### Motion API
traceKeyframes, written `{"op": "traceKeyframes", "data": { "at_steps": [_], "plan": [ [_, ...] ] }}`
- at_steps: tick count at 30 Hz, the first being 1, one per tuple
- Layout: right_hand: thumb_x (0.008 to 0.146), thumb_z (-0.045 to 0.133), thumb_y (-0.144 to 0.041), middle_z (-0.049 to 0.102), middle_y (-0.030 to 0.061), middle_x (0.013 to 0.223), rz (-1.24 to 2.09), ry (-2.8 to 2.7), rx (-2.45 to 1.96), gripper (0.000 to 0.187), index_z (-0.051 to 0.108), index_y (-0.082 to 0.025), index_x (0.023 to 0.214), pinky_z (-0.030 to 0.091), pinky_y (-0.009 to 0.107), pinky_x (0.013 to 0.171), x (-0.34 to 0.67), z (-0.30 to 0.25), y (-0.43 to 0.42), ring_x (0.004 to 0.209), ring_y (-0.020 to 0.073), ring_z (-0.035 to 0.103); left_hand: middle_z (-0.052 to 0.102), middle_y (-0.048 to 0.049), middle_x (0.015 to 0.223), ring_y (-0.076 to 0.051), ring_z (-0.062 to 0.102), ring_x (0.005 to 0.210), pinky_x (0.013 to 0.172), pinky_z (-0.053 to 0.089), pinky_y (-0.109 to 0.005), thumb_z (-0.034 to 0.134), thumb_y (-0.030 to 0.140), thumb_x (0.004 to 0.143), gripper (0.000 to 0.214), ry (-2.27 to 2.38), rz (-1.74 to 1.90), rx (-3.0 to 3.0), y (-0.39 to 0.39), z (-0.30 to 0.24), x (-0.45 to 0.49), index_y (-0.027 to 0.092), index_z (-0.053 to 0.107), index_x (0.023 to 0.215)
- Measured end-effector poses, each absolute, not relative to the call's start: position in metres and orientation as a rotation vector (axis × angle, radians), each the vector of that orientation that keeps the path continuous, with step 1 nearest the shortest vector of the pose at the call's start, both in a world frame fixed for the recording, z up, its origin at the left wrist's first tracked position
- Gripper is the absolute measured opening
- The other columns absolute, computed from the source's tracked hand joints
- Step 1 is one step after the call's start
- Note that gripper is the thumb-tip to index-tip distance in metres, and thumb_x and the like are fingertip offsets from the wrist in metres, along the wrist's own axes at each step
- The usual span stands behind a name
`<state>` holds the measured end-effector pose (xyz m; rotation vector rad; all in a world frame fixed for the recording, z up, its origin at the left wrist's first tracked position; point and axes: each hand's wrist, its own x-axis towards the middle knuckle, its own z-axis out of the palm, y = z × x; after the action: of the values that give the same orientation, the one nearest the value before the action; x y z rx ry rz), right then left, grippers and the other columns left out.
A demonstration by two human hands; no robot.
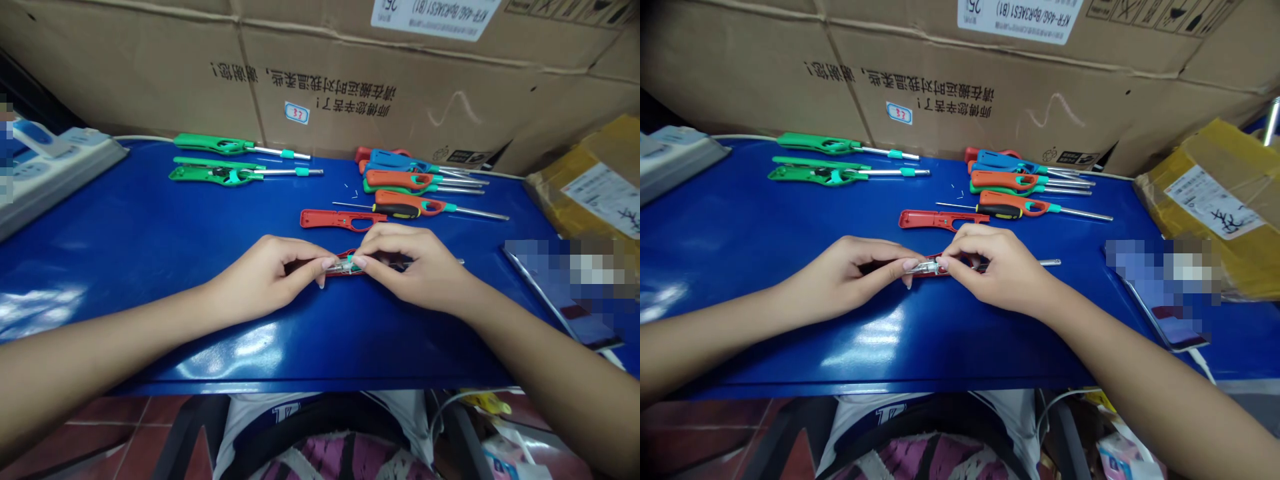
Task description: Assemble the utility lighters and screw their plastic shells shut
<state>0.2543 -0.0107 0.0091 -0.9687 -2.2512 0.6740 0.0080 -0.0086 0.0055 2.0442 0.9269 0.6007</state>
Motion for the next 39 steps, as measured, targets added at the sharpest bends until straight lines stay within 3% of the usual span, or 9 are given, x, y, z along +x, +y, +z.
{"op": "traceKeyframes", "data": {
  "at_steps": [5, 10, 15, 25, 32, 39],
  "plan": [
    [0.094, 0.064, -0.022, 0.065, 0.0033, 0.083, 0.711, -2.253, -0.958, 0.011, 0.072, -0.016, 0.089, 0.040, 0.025, 0.057, 0.253, 0.008, -0.009, 0.068, 0.0116, 0.055, 0.078, 0.0005, 0.089, -0.014, 0.070, 0.081, 0.074, 0.050, -0.022, 0.054, 0.034, 0.102, 0.029, 0.912, 0.614, 2.119, -0.008, 0.006, 0.008, 0.018, 0.076, 0.092],
    [0.094, 0.063, -0.022, 0.066, 0.0036, 0.090, 0.532, -2.284, -1.038, 0.009, 0.071, -0.017, 0.095, 0.044, 0.028, 0.067, 0.257, 0.006, -0.008, 0.077, 0.0140, 0.059, 0.078, 0.0015, 0.093, -0.012, 0.070, 0.082, 0.073, 0.049, -0.021, 0.056, 0.030, 0.101, 0.023, 0.939, 0.638, 2.200, -0.005, 0.006, 0.007, 0.020, 0.076, 0.103],
    [0.094, 0.061, -0.023, 0.064, 0.0040, 0.100, 0.451, -2.376, -1.119, 0.015, 0.070, -0.020, 0.106, 0.045, 0.031, 0.071, 0.261, 0.006, -0.008, 0.085, 0.0169, 0.060, 0.076, 0.0015, 0.093, -0.011, 0.068, 0.079, 0.067, 0.046, -0.021, 0.057, 0.031, 0.100, 0.021, 0.997, 0.647, 2.266, -0.005, 0.007, 0.005, 0.020, 0.075, 0.099],
    [0.096, 0.058, -0.023, 0.061, 0.0079, 0.114, 0.445, -2.465, -1.048, 0.025, 0.066, -0.022, 0.120, 0.050, 0.037, 0.090, 0.259, 0.004, -0.007, 0.106, 0.0225, 0.059, 0.068, -0.0034, 0.094, -0.014, 0.064, 0.084, 0.074, 0.047, -0.025, 0.057, 0.027, 0.100, 0.021, 1.053, 0.661, 2.342, 0.001, -0.002, 0.003, 0.019, 0.077, 0.101],
    [0.099, 0.055, -0.024, 0.062, 0.0102, 0.118, 0.397, -2.547, -0.942, 0.027, 0.065, -0.020, 0.124, 0.047, 0.042, 0.102, 0.260, 0.005, -0.006, 0.112, 0.0237, 0.056, 0.069, -0.0016, 0.098, -0.011, 0.061, 0.076, 0.065, 0.043, -0.023, 0.063, 0.028, 0.096, 0.018, 1.117, 0.690, 2.372, -0.001, -0.002, 0.003, 0.021, 0.074, 0.108],
    [0.101, 0.053, -0.027, 0.062, 0.0098, 0.123, 0.339, -2.605, -0.959, 0.029, 0.064, -0.022, 0.127, 0.044, 0.046, 0.102, 0.260, 0.005, -0.006, 0.115, 0.0252, 0.055, 0.073, -0.0017, 0.098, -0.011, 0.062, 0.074, 0.064, 0.045, -0.023, 0.067, 0.030, 0.095, 0.017, 1.068, 0.671, 2.362, 0.000, 0.000, 0.002, 0.022, 0.077, 0.105]
  ]
}}
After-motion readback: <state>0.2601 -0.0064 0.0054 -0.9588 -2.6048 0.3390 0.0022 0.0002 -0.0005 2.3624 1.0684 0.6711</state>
